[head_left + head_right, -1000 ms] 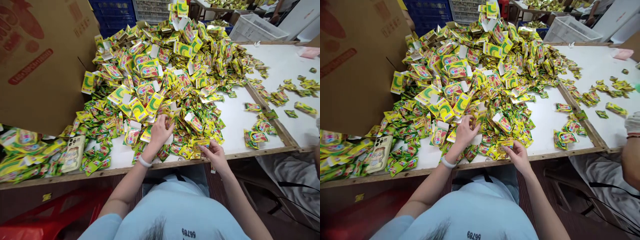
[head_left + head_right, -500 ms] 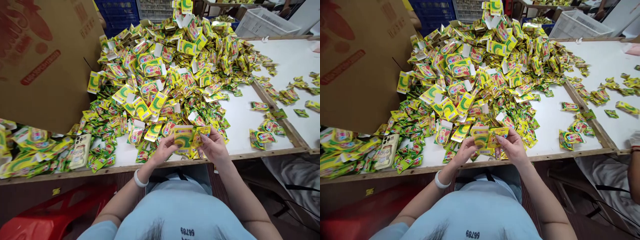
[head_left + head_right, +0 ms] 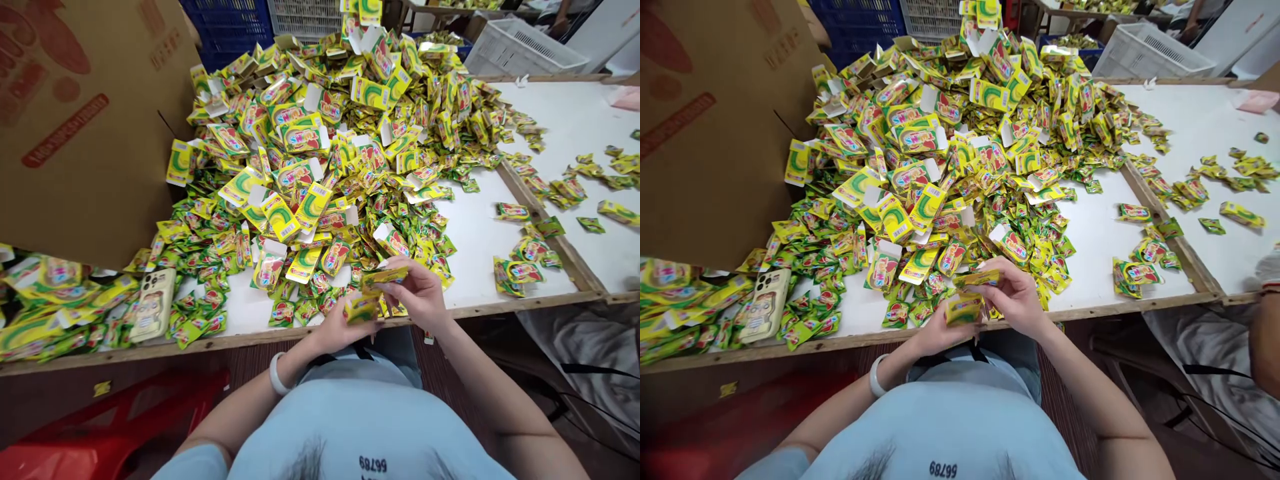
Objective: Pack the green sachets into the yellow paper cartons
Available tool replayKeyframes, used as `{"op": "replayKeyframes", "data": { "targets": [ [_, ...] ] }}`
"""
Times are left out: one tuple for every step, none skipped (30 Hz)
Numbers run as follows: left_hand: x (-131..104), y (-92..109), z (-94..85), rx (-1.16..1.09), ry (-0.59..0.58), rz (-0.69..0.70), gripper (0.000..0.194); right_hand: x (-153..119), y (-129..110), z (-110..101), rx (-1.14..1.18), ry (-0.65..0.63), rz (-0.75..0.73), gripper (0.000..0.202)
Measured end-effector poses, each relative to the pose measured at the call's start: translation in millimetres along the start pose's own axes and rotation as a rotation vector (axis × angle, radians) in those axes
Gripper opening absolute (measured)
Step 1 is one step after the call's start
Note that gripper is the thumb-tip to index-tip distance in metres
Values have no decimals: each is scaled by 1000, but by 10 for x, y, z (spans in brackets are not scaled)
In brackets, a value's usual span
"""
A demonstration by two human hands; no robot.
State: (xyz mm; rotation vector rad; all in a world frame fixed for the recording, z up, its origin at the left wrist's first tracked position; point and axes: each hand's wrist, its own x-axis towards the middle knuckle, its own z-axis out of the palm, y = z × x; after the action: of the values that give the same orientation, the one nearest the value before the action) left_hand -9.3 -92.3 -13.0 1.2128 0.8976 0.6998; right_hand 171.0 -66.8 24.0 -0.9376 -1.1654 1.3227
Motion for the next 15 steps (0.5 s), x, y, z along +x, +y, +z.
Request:
{"op": "replayKeyframes", "data": {
  "targets": [
    [-19, 54, 4, 101, -14, 30, 40, 19, -34, 1, -3, -2, -11, 26],
    [-39, 106, 1, 213, -12, 54, 41, 30, -62, -2, 4, 11, -10, 28],
    [-58, 151, -9, 322, 1, 72, 44, 30, -84, -8, 16, 35, -1, 30],
    [-75, 189, -25, 413, 19, 89, 52, 21, -100, -14, 28, 57, 15, 32],
    [-91, 215, -45, 474, 25, 101, 61, 2, -108, -19, 39, 67, 35, 34],
    [-102, 228, -66, 499, 18, 106, 67, -25, -109, -22, 45, 66, 58, 35],
    [-108, 228, -86, 492, 0, 97, 69, -58, -103, -21, 48, 59, 80, 34],
    [-109, 214, -102, 459, -16, 78, 66, -92, -89, -17, 46, 51, 101, 33],
    [-103, 189, -114, 405, -14, 51, 60, -127, -70, -11, 43, 49, 117, 32],
    [-93, 156, -121, 342, 10, 24, 54, -158, -49, -5, 37, 53, 129, 30],
    [-79, 119, -123, 277, 49, 5, 52, -184, -27, -1, 30, 65, 133, 29],
    [-63, 80, -121, 218, 93, -5, 51, -205, -9, 0, 22, 80, 132, 29],
    [-48, 44, -117, 169, 130, -7, 50, -220, 4, -2, 17, 94, 125, 28],
    [-35, 12, -111, 131, 152, -3, 48, -230, 11, -6, 16, 104, 114, 26],
    [-25, -15, -102, 101, 154, 3, 46, -236, 14, -11, 18, 107, 102, 25]
  ]
}}
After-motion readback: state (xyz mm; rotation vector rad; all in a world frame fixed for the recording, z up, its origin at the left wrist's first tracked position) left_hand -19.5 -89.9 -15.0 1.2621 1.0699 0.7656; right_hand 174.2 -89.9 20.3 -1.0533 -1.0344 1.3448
